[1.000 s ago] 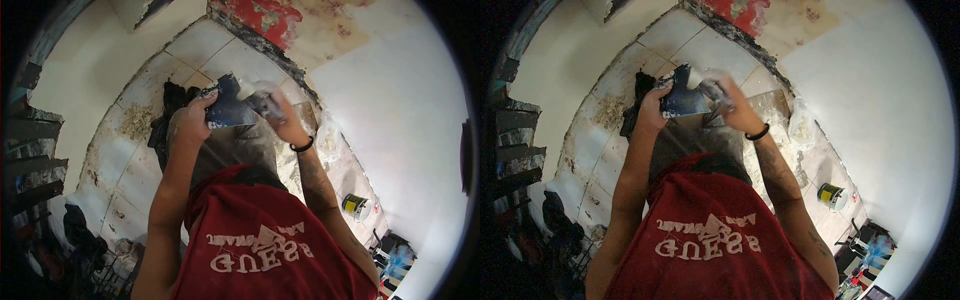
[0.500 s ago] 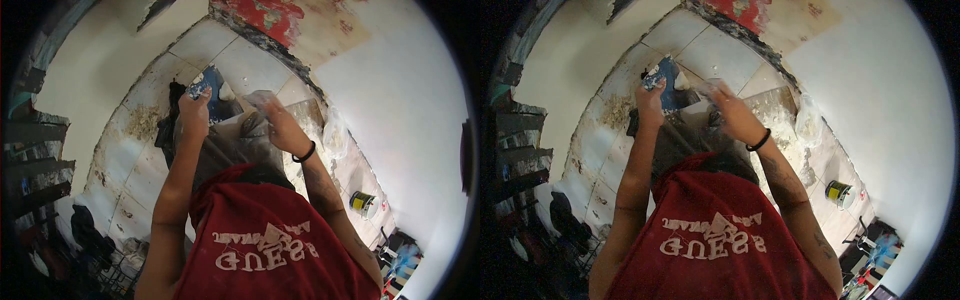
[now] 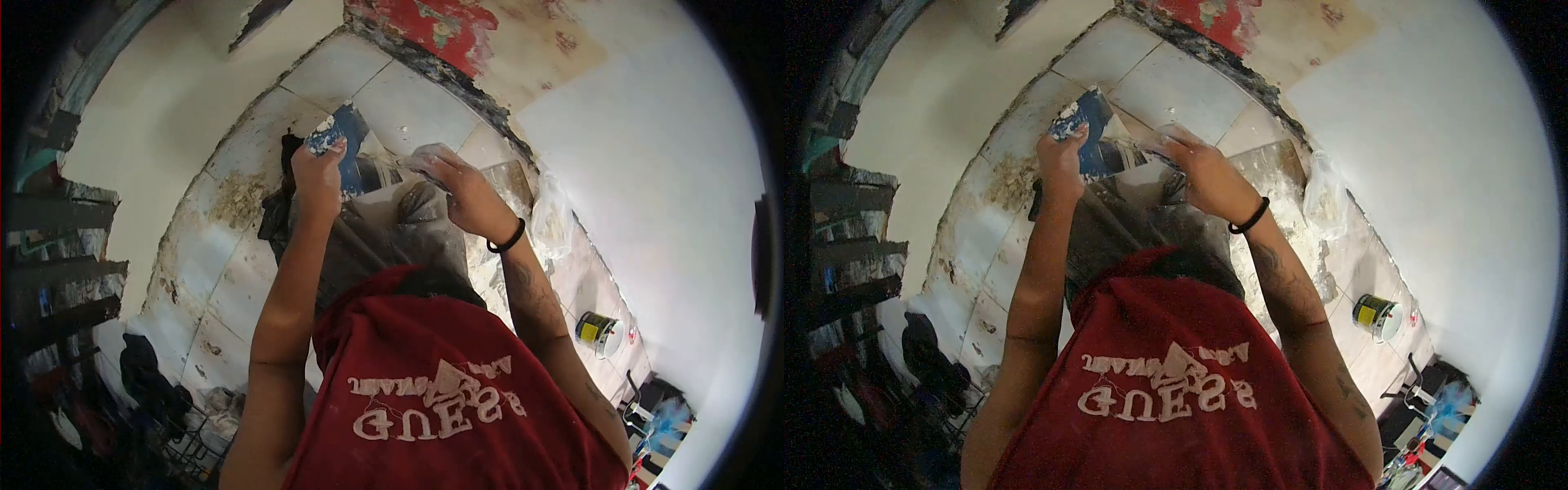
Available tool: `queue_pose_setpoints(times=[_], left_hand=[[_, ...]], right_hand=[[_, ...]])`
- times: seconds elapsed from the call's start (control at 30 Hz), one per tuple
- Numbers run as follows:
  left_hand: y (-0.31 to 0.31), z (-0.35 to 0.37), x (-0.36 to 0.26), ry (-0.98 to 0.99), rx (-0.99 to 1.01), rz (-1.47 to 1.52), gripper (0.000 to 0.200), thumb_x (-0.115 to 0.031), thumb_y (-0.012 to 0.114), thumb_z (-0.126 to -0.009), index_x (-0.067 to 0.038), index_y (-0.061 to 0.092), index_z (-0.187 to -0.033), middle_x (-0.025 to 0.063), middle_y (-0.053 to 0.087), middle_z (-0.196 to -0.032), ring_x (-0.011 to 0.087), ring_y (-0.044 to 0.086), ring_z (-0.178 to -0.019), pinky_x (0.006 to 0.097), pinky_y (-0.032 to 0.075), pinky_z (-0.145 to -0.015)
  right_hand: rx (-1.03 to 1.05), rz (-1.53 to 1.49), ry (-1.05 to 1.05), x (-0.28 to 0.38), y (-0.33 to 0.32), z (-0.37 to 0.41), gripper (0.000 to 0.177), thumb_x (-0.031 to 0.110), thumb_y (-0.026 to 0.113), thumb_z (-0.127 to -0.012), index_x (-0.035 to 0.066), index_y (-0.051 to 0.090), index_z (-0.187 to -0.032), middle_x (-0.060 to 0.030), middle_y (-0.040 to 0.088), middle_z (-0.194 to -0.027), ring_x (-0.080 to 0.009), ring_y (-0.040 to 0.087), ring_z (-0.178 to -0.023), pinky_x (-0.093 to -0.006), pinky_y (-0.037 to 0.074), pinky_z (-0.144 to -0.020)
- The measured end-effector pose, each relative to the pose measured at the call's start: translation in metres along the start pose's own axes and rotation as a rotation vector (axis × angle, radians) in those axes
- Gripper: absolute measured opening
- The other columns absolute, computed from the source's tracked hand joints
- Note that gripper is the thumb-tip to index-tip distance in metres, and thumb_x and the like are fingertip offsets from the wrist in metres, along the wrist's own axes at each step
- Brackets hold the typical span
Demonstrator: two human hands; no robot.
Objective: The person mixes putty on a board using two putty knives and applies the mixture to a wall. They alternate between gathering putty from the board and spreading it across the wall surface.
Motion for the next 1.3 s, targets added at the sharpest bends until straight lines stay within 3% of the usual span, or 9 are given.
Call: queue_pose_setpoints(times=[0.27,0.37,0.47,0.7,0.8,0.93,1.03,1.17,1.3], left_hand=[[0.001,-0.001,0.008,-0.144,0.012,-0.019,0.026,0.005,0.056,-0.078,0.006,0.055,-0.104,0.0116,0.06,-0.099,0.0204,0.06,-0.09,0.0285,0.044,-0.083],[-0.011,-0.01,0.018,-0.169,0.007,0.016,0.025,0.004,0.055,-0.079,0.007,0.056,-0.103,0.0126,0.061,-0.098,0.02,0.06,-0.088,0.0296,0.046,-0.082],[-0.01,-0.009,0.027,-0.258,0.065,0.08,0.023,0.001,0.055,-0.079,0.006,0.058,-0.102,0.0118,0.063,-0.094,0.0194,0.061,-0.084,0.0305,0.049,-0.078],[0.013,0.015,0.027,-0.46,0.129,0.284,0.019,-0.002,0.056,-0.08,0.003,0.061,-0.098,0.0093,0.064,-0.089,0.0188,0.063,-0.074,0.0319,0.054,-0.066],[0.018,0.018,0.042,-0.474,0.166,0.385,0.017,-0.006,0.059,-0.08,0.003,0.061,-0.095,0.0116,0.064,-0.089,0.0205,0.065,-0.072,0.0321,0.055,-0.063],[0.008,0.022,0.053,-0.544,0.037,0.266,0.018,-0.008,0.059,-0.081,0.003,0.061,-0.095,0.0132,0.065,-0.088,0.0213,0.066,-0.072,0.0331,0.056,-0.063],[0.002,0.018,0.067,-0.562,0.066,0.342,0.015,-0.004,0.057,-0.081,0.002,0.063,-0.093,0.0092,0.064,-0.093,0.0189,0.064,-0.078,0.0314,0.054,-0.071],[0.019,0.017,0.051,-0.517,0.243,0.236,0.016,-0.007,0.059,-0.08,0.003,0.061,-0.092,0.0139,0.065,-0.086,0.0214,0.066,-0.07,0.0327,0.057,-0.062],[0.023,0.009,0.051,-0.461,0.258,0.024,0.016,-0.006,0.059,-0.079,0.005,0.062,-0.091,0.0142,0.065,-0.085,0.0211,0.066,-0.069,0.0314,0.056,-0.06]], right_hand=[[0.026,0.173,-0.103,0.02,0.023,0.009,0.073,-0.016,0.046,-0.054,0.01,0.05,-0.122,-0.0155,0.05,-0.121,-0.036,0.048,-0.112,-0.039,0.041,-0.095],[0.157,-0.044,-0.083,0.018,0.018,0.014,0.072,-0.016,0.046,-0.054,0.008,0.051,-0.121,-0.0167,0.051,-0.12,-0.0363,0.048,-0.112,-0.0384,0.041,-0.095],[0.073,-0.046,-0.114,0.012,-0.008,0.008,0.072,-0.017,0.045,-0.053,0.008,0.052,-0.12,-0.0181,0.051,-0.12,-0.0369,0.048,-0.112,-0.0381,0.041,-0.094],[-0.246,-0.505,-0.092,0.01,-0.045,0.01,0.071,-0.019,0.044,-0.055,0.006,0.046,-0.122,-0.0139,0.051,-0.116,-0.0296,0.048,-0.113,-0.034,0.035,-0.098],[-0.32,-0.36,-0.242,0.022,-0.024,0.01,0.074,-0.018,0.045,-0.056,0.008,0.043,-0.125,-0.0123,0.046,-0.123,-0.0284,0.043,-0.118,-0.0342,0.033,-0.1],[-0.164,-0.194,0.021,0.0,0.016,0.021,0.074,-0.016,0.047,-0.057,0.01,0.042,-0.127,-0.0138,0.036,-0.132,-0.0351,0.04,-0.121,-0.0381,0.034,-0.102],[0.016,-0.12,0.167,-0.044,0.033,0.035,0.076,-0.017,0.044,-0.057,0.01,0.041,-0.128,-0.0169,0.039,-0.13,-0.038,0.039,-0.121,-0.0389,0.033,-0.104],[-0.094,-0.224,0.044,-0.046,0.0,0.025,0.077,-0.018,0.041,-0.057,0.009,0.041,-0.129,-0.0205,0.046,-0.124,-0.0376,0.041,-0.12,-0.0393,0.034,-0.103],[0.044,-0.122,-0.038,0.01,-0.01,0.01,0.071,-0.017,0.044,-0.058,0.007,0.046,-0.125,-0.019,0.045,-0.125,-0.0369,0.043,-0.117,-0.0404,0.037,-0.099]])
Point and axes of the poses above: each hand's wrist, its own z-axis away from the middle knuckle, its own y-axis out of the palm, x = y × z, the point moved 10 cm from there along -z, towards the middle knuckle
